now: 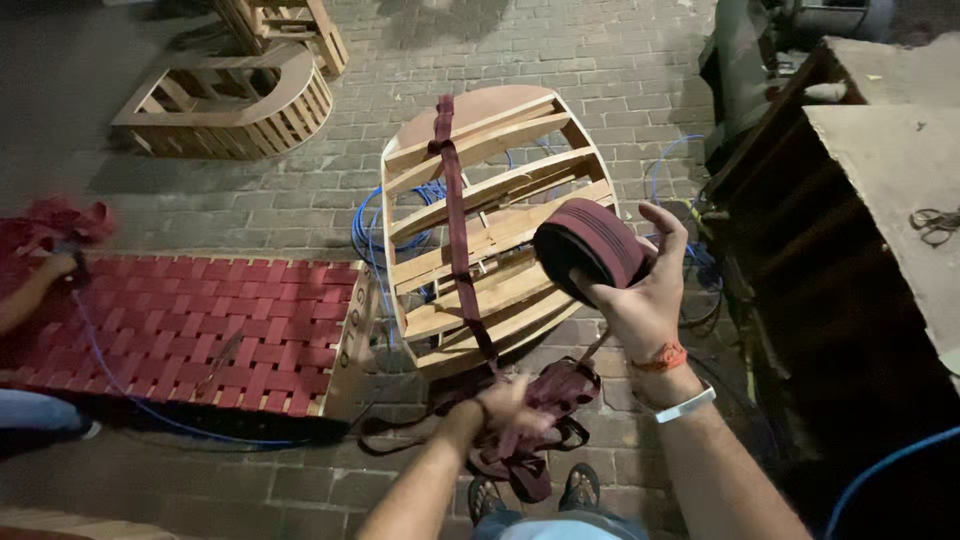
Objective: The person positions a wooden chair frame on the workshop floor, unrolls maroon webbing strapping across the frame, and uses a pneumatic nail gun to fasten the straps in place, adding straps one at a time across the seat.
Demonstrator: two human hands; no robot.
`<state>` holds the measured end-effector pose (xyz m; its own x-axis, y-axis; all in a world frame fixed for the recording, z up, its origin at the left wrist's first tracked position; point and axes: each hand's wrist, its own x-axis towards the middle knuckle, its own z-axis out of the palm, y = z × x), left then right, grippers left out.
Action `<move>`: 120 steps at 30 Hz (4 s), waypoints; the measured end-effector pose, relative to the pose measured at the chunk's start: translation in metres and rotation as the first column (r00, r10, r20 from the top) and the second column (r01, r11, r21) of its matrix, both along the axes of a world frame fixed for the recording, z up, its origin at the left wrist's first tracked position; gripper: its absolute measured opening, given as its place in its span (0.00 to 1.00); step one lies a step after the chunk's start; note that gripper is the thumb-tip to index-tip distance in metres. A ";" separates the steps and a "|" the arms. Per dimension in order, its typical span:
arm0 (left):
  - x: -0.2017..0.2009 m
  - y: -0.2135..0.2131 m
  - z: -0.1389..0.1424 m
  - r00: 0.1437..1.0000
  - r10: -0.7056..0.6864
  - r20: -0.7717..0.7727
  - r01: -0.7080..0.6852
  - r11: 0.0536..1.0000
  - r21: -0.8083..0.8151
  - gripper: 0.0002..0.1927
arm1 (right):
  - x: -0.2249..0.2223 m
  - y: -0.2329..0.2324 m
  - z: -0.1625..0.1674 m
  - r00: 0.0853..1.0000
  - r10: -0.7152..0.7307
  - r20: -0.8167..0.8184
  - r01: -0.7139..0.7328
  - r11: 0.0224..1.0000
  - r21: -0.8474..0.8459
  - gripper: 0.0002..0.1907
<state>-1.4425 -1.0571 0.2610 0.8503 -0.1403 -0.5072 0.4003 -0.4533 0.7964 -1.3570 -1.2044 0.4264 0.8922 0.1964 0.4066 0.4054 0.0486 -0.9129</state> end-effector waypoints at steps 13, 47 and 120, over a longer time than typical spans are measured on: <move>-0.014 -0.004 -0.020 0.875 -0.325 -0.357 0.474 0.723 0.502 0.59 | 0.008 -0.003 0.019 1.000 0.002 0.002 -0.002 1.000 0.025 0.51; 0.069 -0.030 0.009 0.617 0.157 0.771 0.025 0.975 -0.219 0.40 | 0.029 0.002 0.023 0.970 0.020 0.244 -0.028 0.999 0.029 0.49; 0.075 -0.087 0.101 0.760 0.290 0.582 -0.118 0.942 -0.316 0.56 | 0.046 -0.049 0.018 0.976 0.030 0.217 -0.045 0.997 0.064 0.45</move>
